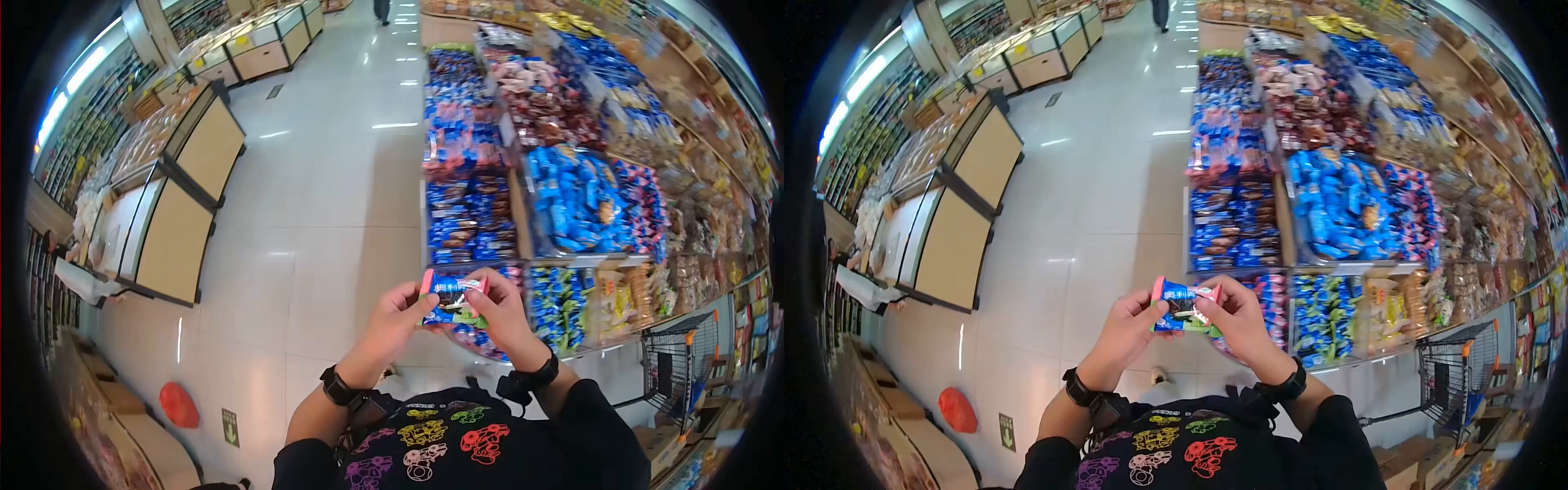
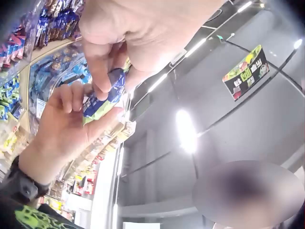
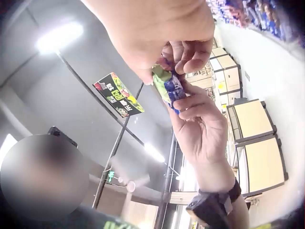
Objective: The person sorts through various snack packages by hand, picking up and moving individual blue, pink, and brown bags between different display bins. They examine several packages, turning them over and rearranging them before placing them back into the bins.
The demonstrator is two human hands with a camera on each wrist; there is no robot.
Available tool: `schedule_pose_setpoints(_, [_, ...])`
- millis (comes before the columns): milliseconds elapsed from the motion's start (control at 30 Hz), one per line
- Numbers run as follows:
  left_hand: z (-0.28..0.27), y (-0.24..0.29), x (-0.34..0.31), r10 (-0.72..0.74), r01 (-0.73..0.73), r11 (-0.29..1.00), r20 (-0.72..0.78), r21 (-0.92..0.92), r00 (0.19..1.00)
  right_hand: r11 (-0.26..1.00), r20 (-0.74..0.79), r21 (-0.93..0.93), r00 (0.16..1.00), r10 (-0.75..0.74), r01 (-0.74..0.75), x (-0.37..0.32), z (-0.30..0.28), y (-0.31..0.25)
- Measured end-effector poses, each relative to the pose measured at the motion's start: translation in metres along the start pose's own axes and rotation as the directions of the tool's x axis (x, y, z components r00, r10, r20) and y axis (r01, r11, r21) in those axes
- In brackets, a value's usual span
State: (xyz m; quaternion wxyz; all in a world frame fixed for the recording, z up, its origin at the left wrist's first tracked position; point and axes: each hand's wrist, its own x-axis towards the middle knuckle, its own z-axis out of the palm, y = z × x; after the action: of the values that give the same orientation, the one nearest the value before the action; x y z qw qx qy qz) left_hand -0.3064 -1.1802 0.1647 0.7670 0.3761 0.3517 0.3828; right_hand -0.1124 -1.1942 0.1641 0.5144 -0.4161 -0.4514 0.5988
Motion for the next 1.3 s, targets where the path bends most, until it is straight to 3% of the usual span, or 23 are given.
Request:
schedule_pose_setpoints(133, [-0.063,0.050,-0.014,0.057,-0.058,0.997,-0.020,-0.042,0.998,0.997,0.081,0.050,0.995,0.057,-0.061,0.048,0.067,0.003])
schedule_pose_setpoints(300, [-0.131,0.080,0.024,0.044,-0.044,0.998,0.002,-0.044,0.999,0.993,0.042,0.106,0.998,0.036,-0.040,0.115,0.102,0.029])
schedule_pose_setpoints(367, [-0.165,0.079,0.057,0.184,-0.148,0.896,-0.045,0.419,0.982,0.999,0.032,0.006,0.999,0.031,-0.031,0.147,0.099,0.039])
schedule_pose_setpoints(400, [-0.175,0.094,0.073,0.193,-0.164,0.822,0.004,0.545,0.981,0.999,0.032,-0.018,0.999,0.039,-0.038,0.165,0.099,0.044])
schedule_pose_setpoints(433, [-0.184,0.110,0.090,0.210,-0.204,0.721,0.072,0.663,0.975,0.999,0.017,-0.041,0.999,0.030,-0.029,0.184,0.098,0.051])
schedule_pose_setpoints(500, [-0.210,0.120,0.138,0.277,-0.276,0.688,0.108,0.671,0.955,0.995,0.023,-0.097,1.000,0.014,-0.012,0.230,0.088,0.079])
schedule_pose_setpoints(567, [-0.246,0.136,0.192,0.093,-0.138,0.712,0.103,0.689,0.990,0.878,0.108,-0.476,0.987,0.122,-0.057,0.280,0.081,0.065])
schedule_pose_setpoints(600, [-0.247,0.160,0.221,0.085,-0.157,0.694,0.137,0.702,0.987,0.883,0.079,-0.466,0.992,0.094,-0.046,0.307,0.078,0.055])
schedule_pose_setpoints(667, [-0.255,0.197,0.255,0.023,-0.200,0.550,0.224,0.811,0.974,0.901,0.180,-0.432,0.982,0.055,0.029,0.344,0.082,0.047])
schedule_pose_setpoints(833, [-0.270,0.251,0.366,-0.060,-0.278,0.611,0.393,0.742,0.918,0.890,0.086,-0.454,0.996,-0.001,0.040,0.417,0.064,0.025])
schedule_pose_setpoints(900, [-0.250,0.270,0.410,-0.208,-0.322,0.521,0.484,0.790,0.850,0.833,-0.046,-0.551,0.995,-0.088,0.049,0.435,0.046,0.024])
schedule_pose_setpoints(967, [-0.235,0.282,0.460,-0.264,-0.409,0.449,0.555,0.795,0.789,0.854,-0.123,-0.520,0.988,-0.091,0.014,0.453,0.027,0.024])
schedule_pose_setpoints(1033, [-0.229,0.283,0.516,-0.312,-0.734,0.310,0.794,0.604,0.522,0.853,-0.251,-0.520,0.961,-0.117,-0.032,0.472,0.015,0.021])
schedule_pose_setpoints(1067, [-0.226,0.286,0.540,-0.330,-0.737,0.325,0.801,0.593,0.499,0.827,-0.282,-0.559,0.951,-0.129,-0.054,0.484,0.005,0.027])
schedule_pose_setpoints(1133, [-0.220,0.297,0.586,-0.281,-0.831,0.371,0.903,0.414,0.324,0.782,-0.317,-0.616,0.938,-0.139,-0.092,0.513,-0.005,0.024])
schedule_pose_setpoints(1233, [-0.213,0.304,0.656,-0.295,-0.826,0.477,0.940,0.301,0.171,0.750,-0.431,-0.633,0.892,-0.135,-0.193,0.547,-0.011,0.001])
schedule_pose_setpoints(1300, [-0.190,0.306,0.701,-0.340,-0.816,0.500,0.932,0.292,0.126,0.731,-0.508,-0.615,0.857,-0.083,-0.294,0.554,-0.024,-0.017])
